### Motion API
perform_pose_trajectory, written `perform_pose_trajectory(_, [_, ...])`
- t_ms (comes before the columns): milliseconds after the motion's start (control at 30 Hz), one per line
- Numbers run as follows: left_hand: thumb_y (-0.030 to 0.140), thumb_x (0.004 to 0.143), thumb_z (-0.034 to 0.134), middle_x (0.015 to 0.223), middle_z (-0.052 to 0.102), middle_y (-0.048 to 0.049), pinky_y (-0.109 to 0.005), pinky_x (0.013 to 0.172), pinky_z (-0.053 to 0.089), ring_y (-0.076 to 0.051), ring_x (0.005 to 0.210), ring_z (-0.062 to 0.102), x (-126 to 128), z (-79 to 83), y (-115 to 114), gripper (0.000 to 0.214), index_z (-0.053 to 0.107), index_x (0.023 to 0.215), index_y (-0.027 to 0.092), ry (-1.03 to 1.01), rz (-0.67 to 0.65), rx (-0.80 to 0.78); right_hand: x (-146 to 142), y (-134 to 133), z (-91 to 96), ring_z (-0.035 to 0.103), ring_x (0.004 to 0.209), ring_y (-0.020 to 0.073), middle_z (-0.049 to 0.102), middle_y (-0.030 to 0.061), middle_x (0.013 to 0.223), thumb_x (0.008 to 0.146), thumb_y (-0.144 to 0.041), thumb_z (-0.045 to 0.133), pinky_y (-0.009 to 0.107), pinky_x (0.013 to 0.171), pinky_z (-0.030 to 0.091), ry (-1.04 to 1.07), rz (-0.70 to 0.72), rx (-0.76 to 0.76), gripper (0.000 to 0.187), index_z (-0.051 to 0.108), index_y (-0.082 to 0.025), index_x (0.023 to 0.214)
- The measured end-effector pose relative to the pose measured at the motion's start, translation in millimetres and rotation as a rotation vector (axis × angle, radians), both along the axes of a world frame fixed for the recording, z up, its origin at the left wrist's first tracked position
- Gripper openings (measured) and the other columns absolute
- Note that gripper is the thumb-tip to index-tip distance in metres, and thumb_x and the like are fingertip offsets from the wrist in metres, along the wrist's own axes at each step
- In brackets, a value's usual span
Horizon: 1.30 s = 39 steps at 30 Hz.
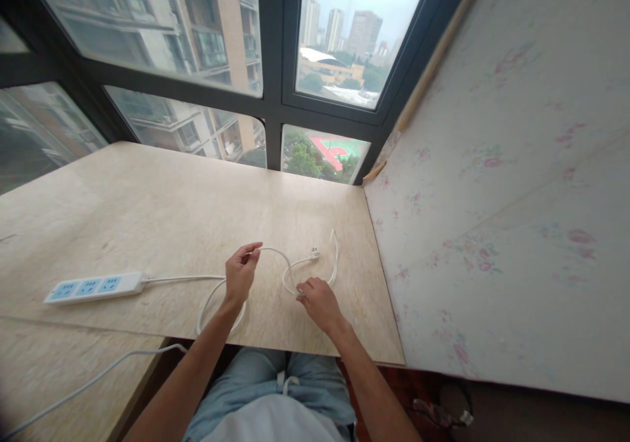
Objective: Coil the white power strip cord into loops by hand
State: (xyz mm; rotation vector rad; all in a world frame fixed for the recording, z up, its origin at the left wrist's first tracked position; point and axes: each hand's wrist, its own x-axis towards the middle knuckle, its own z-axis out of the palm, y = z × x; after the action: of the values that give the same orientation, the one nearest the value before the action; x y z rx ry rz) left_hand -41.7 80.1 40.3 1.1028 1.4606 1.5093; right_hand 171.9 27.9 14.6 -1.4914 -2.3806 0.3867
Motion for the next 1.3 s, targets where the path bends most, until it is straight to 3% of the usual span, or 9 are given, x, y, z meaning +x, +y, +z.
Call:
perform_pose_trajectory(233, [0.038, 0.064, 0.069, 0.054, 0.043, 0.0075, -0.020, 0.044, 0.025, -0.005, 0.045, 0.033, -19, -14.4, 12, 0.044, 0.068, 0.097, 0.010, -0.351, 0.204, -0.092, 32, -6, 9.4, 0.057, 0.088, 0.0210, 0.063, 0.0080, 0.088, 0.092, -0.030, 0.053, 0.036, 0.081, 0.046, 0.412, -0.133, 0.243, 0.019, 0.070, -0.022, 0.090])
perform_pose_trajectory(367, [0.035, 0.060, 0.070, 0.049, 0.036, 0.0105, -0.018, 0.041, 0.023, -0.003, 0.041, 0.030, -33, -18.4, 18, 0.043, 0.067, 0.094, 0.009, -0.453, 0.292, -0.086, 63, -4, 5.9, 0.060, 0.092, 0.0206, 0.065, 0.0063, 0.092, 0.088, -0.038, 0.057, 0.038, 0.088, 0.046, 0.859, -0.446, 0.208, 0.019, 0.066, -0.021, 0.089])
perform_pose_trajectory(467, [0.031, 0.060, 0.069, 0.048, 0.033, 0.0116, -0.018, 0.040, 0.020, -0.003, 0.040, 0.028, -47, -17.9, 21, 0.039, 0.066, 0.092, 0.010, -0.490, 0.351, -0.069, 90, 2, -1.9, 0.061, 0.080, 0.0156, 0.064, 0.0012, 0.086, 0.081, -0.043, 0.064, 0.034, 0.082, 0.048, 1.316, -0.680, 0.165, 0.022, 0.060, -0.022, 0.086])
perform_pose_trajectory(600, [0.030, 0.062, 0.067, 0.050, 0.032, 0.0119, -0.018, 0.040, 0.019, -0.002, 0.039, 0.027, -65, -16.8, 23, 0.035, 0.065, 0.091, 0.011, -0.502, 0.427, -0.072, 122, 6, -8.9, 0.053, 0.058, 0.0083, 0.057, -0.0046, 0.073, 0.072, -0.035, 0.074, 0.025, 0.061, 0.048, 1.676, -0.724, -0.010, 0.024, 0.054, -0.022, 0.074])
perform_pose_trajectory(767, [0.032, 0.061, 0.067, 0.052, 0.040, 0.0094, -0.018, 0.042, 0.025, -0.003, 0.042, 0.033, -71, -24.2, 21, 0.035, 0.066, 0.089, 0.012, -0.435, 0.456, -0.084, 132, 11, -10.4, 0.046, 0.051, 0.0070, 0.052, -0.0049, 0.069, 0.076, -0.031, 0.071, 0.021, 0.048, 0.042, 1.733, -0.676, -0.191, 0.018, 0.056, -0.022, 0.076])
perform_pose_trajectory(933, [0.036, 0.059, 0.068, 0.064, 0.055, 0.0022, -0.019, 0.045, 0.031, -0.005, 0.048, 0.042, -66, -38.1, 12, 0.038, 0.068, 0.089, 0.012, -0.284, 0.349, -0.135, 118, 24, -8.9, 0.044, 0.049, 0.0045, 0.054, -0.0057, 0.068, 0.070, -0.029, 0.077, 0.017, 0.044, 0.037, 1.742, -0.681, -0.314, 0.023, 0.058, -0.020, 0.078])
perform_pose_trajectory(1100, [0.032, 0.071, 0.058, 0.093, 0.067, -0.0102, -0.035, 0.076, 0.051, -0.020, 0.082, 0.062, -67, -54.9, 2, 0.038, 0.067, 0.102, 0.013, 0.209, 0.201, -0.132, 104, 44, -6.0, 0.047, 0.048, 0.0046, 0.057, -0.0037, 0.069, 0.073, -0.030, 0.075, 0.017, 0.043, 0.040, 1.652, -0.629, -0.485, 0.020, 0.060, -0.018, 0.078])
perform_pose_trajectory(1200, [0.030, 0.072, 0.057, 0.110, 0.065, -0.0157, -0.048, 0.097, 0.044, -0.030, 0.108, 0.058, -72, -65.7, -4, 0.042, 0.064, 0.110, 0.014, 0.533, 0.140, -0.116, 97, 60, -7.9, 0.047, 0.045, 0.0051, 0.056, -0.0044, 0.064, 0.075, -0.028, 0.071, 0.017, 0.041, 0.039, 1.620, -0.636, -0.544, 0.017, 0.058, -0.018, 0.077])
perform_pose_trajectory(1300, [0.033, 0.078, 0.054, 0.119, 0.061, -0.0179, -0.050, 0.102, 0.040, -0.032, 0.119, 0.052, -83, -72.9, -13, 0.047, 0.058, 0.120, 0.013, 0.671, 0.162, -0.095, 89, 77, -11.1, 0.046, 0.041, 0.0045, 0.054, -0.0056, 0.060, 0.075, -0.027, 0.071, 0.015, 0.037, 0.035, 1.606, -0.642, -0.584, 0.016, 0.057, -0.018, 0.077])
